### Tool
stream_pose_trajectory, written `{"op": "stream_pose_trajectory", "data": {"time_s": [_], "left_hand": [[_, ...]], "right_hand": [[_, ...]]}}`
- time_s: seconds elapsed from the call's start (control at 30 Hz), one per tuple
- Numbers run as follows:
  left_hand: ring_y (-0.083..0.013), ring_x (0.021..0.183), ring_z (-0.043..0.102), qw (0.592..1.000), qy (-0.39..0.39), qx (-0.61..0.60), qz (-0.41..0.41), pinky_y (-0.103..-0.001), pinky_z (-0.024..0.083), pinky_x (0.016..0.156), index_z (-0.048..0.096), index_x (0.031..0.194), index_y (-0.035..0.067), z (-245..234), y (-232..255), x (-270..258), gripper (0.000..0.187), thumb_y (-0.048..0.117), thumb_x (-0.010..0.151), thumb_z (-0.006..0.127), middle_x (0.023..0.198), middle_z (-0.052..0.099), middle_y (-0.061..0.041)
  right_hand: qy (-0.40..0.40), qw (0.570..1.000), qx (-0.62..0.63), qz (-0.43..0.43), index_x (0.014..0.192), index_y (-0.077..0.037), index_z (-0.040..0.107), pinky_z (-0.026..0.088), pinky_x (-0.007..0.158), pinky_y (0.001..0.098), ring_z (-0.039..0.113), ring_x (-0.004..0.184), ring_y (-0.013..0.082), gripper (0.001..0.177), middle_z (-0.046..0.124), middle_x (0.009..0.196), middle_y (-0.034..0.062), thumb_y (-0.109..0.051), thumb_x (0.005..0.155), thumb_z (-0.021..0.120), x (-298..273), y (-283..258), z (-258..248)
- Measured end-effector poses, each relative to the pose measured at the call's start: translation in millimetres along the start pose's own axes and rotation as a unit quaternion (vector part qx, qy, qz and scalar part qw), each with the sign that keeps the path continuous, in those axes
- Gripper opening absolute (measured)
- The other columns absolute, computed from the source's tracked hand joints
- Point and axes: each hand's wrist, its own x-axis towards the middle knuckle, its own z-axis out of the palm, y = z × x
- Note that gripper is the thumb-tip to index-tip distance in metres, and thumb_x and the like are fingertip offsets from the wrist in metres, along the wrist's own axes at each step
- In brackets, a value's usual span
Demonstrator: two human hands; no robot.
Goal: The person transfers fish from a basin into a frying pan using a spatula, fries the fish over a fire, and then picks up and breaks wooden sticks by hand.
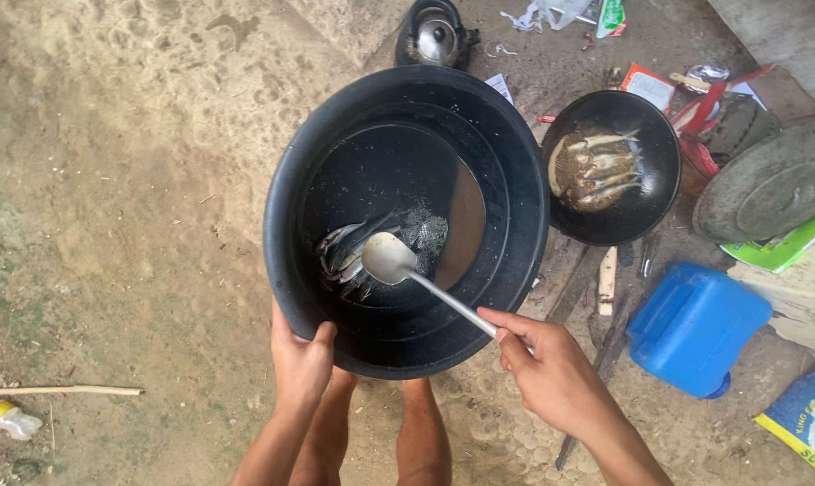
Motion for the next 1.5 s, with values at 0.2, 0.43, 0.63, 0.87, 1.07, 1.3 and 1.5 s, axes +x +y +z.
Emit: {"op": "stream_pose_trajectory", "data": {"time_s": [0.2,0.43,0.63,0.87,1.07,1.3,1.5], "left_hand": [[-0.025,0.114,0.068,0.997,0.008,0.074,-0.02,-0.035,0.054,0.095,0.035,0.156,0.01,-22,3,5,0.084,-0.01,0.078,0.061,0.129,0.066,-0.017],[-0.0278,0.112,0.071,0.996,-0.032,0.08,-0.035,-0.038,0.056,0.096,0.047,0.146,0.009,-35,11,5,0.072,-0.008,0.077,0.061,0.122,0.07,-0.018],[-0.0272,0.118,0.066,0.995,-0.038,0.085,-0.026,-0.038,0.05,0.101,0.042,0.15,0.009,-37,13,9,0.079,-0.008,0.076,0.062,0.128,0.066,-0.017],[-0.0286,0.115,0.07,0.991,-0.055,0.077,-0.093,-0.037,0.054,0.101,0.04,0.152,0.011,-31,18,7,0.079,-0.006,0.078,0.06,0.126,0.068,-0.017],[-0.0268,0.114,0.068,0.984,-0.075,0.1,-0.129,-0.036,0.056,0.096,0.03,0.157,0.017,-29,27,10,0.086,-0.006,0.08,0.059,0.132,0.059,-0.014],[-0.0211,0.091,0.069,0.994,-0.057,0.0,-0.098,-0.032,0.056,0.081,0.05,0.137,0.005,-21,12,16,0.06,-0.009,0.079,0.058,0.105,0.069,-0.013],[-0.0195,0.089,0.067,0.995,-0.04,-0.005,-0.09,-0.031,0.055,0.08,0.055,0.126,0.003,-12,9,18,0.049,-0.008,0.079,0.06,0.1,0.069,-0.01]], "right_hand": [[-0.014,0.994,0.059,0.091,0.138,-0.025,0.067,0.039,0.036,0.0296,0.045,0.038,0.0105,0.037,0.058,0.069,0.0035,-0.023,0.103,0.053,0,-26,16],[-0.029,0.988,0.135,0.074,0.141,-0.022,0.068,0.033,0.036,0.0272,0.039,0.04,0.0078,0.04,0.052,0.066,0.0013,-0.021,0.104,0.053,15,-10,37],[-0.042,0.966,0.253,0.003,0.141,-0.017,0.066,0.025,0.036,0.0256,0.032,0.041,0.0055,0.043,0.049,0.063,0.0002,-0.014,0.1,0.052,35,43,66],[0.017,0.991,0.122,-0.043,0.14,-0.024,0.066,0.035,0.045,0.0261,0.042,0.05,0.0067,0.042,0.054,0.066,-0.0014,-0.019,0.1,0.054,28,40,82],[0.02,0.986,0.151,-0.062,0.145,-0.022,0.064,0.031,0.038,0.027,0.042,0.044,0.0081,0.05,0.056,0.063,-0.0003,-0.017,0.097,0.053,34,49,67],[0.063,0.978,0.189,-0.066,0.143,-0.018,0.064,0.03,0.039,0.0262,0.037,0.045,0.0053,0.044,0.048,0.063,-0.0014,-0.016,0.1,0.054,18,76,41],[0.083,0.974,0.191,-0.087,0.142,-0.018,0.063,0.03,0.036,0.0243,0.04,0.043,0.0056,0.045,0.056,0.063,-0.0004,-0.015,0.098,0.055,13,102,18]]}}
